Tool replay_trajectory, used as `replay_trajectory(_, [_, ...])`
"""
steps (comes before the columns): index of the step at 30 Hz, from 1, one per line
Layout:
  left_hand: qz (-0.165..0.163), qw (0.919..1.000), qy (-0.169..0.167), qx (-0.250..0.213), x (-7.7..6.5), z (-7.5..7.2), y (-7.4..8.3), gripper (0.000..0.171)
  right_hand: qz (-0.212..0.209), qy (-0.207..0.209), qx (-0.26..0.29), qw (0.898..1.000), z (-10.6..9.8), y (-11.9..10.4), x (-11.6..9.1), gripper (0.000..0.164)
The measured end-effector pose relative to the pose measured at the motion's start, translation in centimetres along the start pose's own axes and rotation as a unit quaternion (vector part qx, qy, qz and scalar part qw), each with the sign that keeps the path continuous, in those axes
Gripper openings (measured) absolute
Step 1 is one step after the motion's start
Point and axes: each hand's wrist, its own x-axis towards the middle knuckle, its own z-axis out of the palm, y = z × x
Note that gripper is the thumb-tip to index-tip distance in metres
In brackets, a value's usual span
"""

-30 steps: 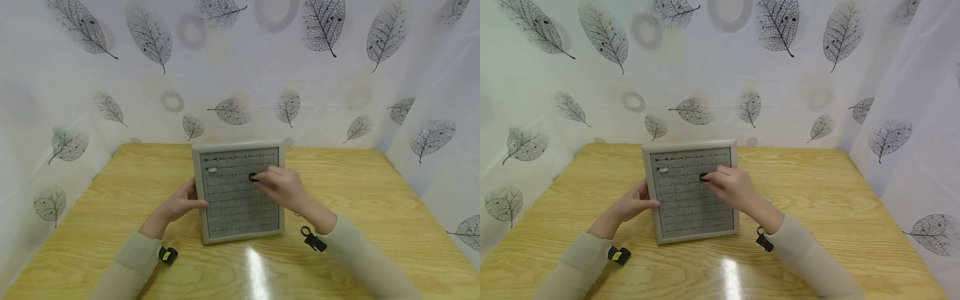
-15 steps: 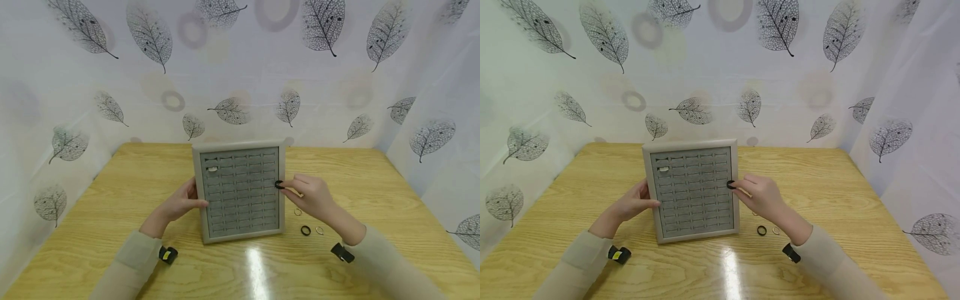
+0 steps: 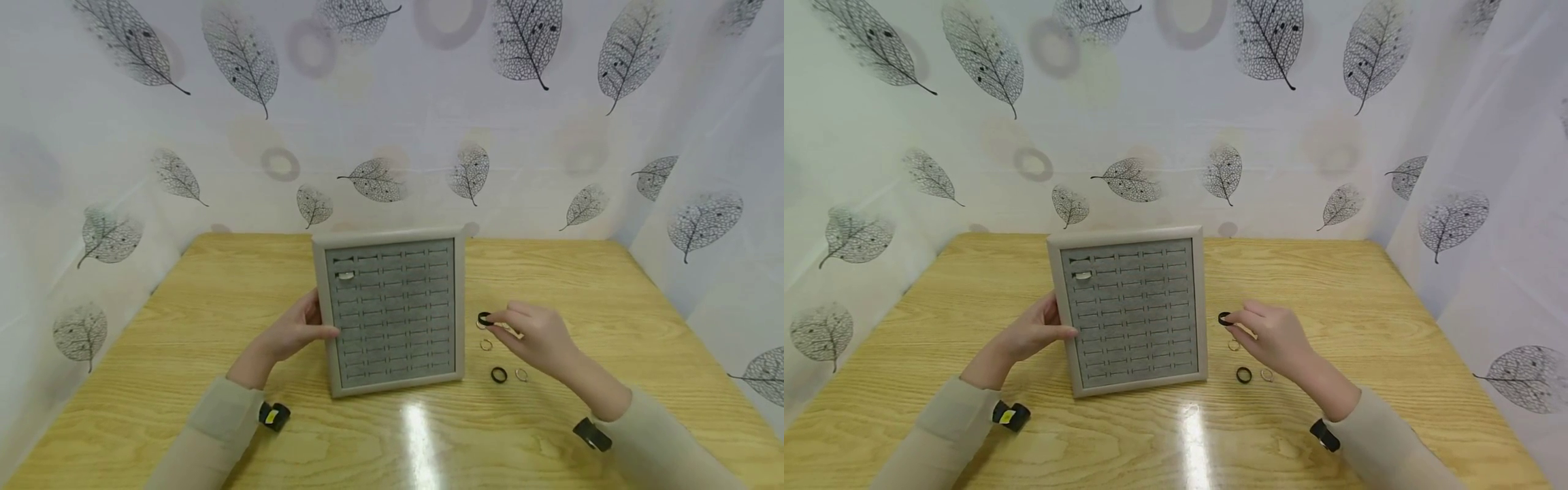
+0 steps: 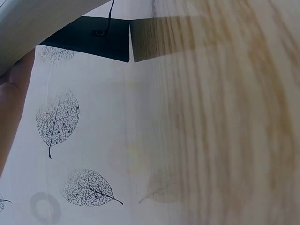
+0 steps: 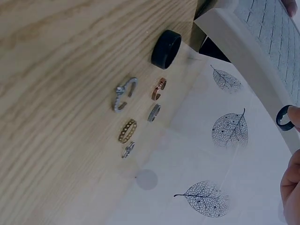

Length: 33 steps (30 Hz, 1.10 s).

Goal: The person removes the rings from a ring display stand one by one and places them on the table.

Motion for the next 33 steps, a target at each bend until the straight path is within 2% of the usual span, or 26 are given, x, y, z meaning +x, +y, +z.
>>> replay_trajectory(8, [0.002,1.0000,0.000,0.002,0.0,-0.1,-0.1,0.080,-0.016,-0.021,-0.011,1.000,-0.2,0.0,-1.8,0.038])
replay_trajectory(12, [0.002,1.0000,0.001,0.002,0.0,-0.2,-0.2,0.080,-0.006,-0.049,-0.006,0.999,-0.3,-0.3,-2.6,0.039])
replay_trajectory(13, [0.003,1.0000,0.001,0.001,0.0,-0.2,-0.2,0.080,-0.004,-0.058,-0.004,0.998,-0.4,-0.5,-2.9,0.038])
replay_trajectory(16, [0.006,1.0000,-0.001,0.000,0.0,-0.2,-0.3,0.079,0.012,-0.100,0.006,0.995,-0.5,-0.9,-3.6,0.016])
replay_trajectory(18, [0.007,1.0000,-0.002,-0.001,0.0,-0.2,-0.3,0.079,0.025,-0.133,0.006,0.991,-0.5,-1.1,-4.0,0.009])
replay_trajectory(21, [0.007,1.0000,-0.003,-0.003,-0.1,-0.2,-0.2,0.079,0.049,-0.183,0.000,0.982,-0.7,-1.5,-4.4,0.020])
replay_trajectory(25, [0.004,1.0000,-0.002,-0.003,-0.1,-0.1,-0.2,0.080,0.078,-0.240,-0.004,0.968,-0.9,-1.9,-4.8,0.016])
replay_trajectory(28, [0.005,1.0000,-0.003,0.000,0.0,-0.1,-0.2,0.080,0.090,-0.274,0.003,0.957,-1.1,-2.1,-4.9,0.013])
replay_trajectory(33, [0.007,1.0000,-0.005,0.003,0.0,-0.1,-0.2,0.080,0.095,-0.307,0.023,0.947,-1.4,-2.4,-5.0,0.011])
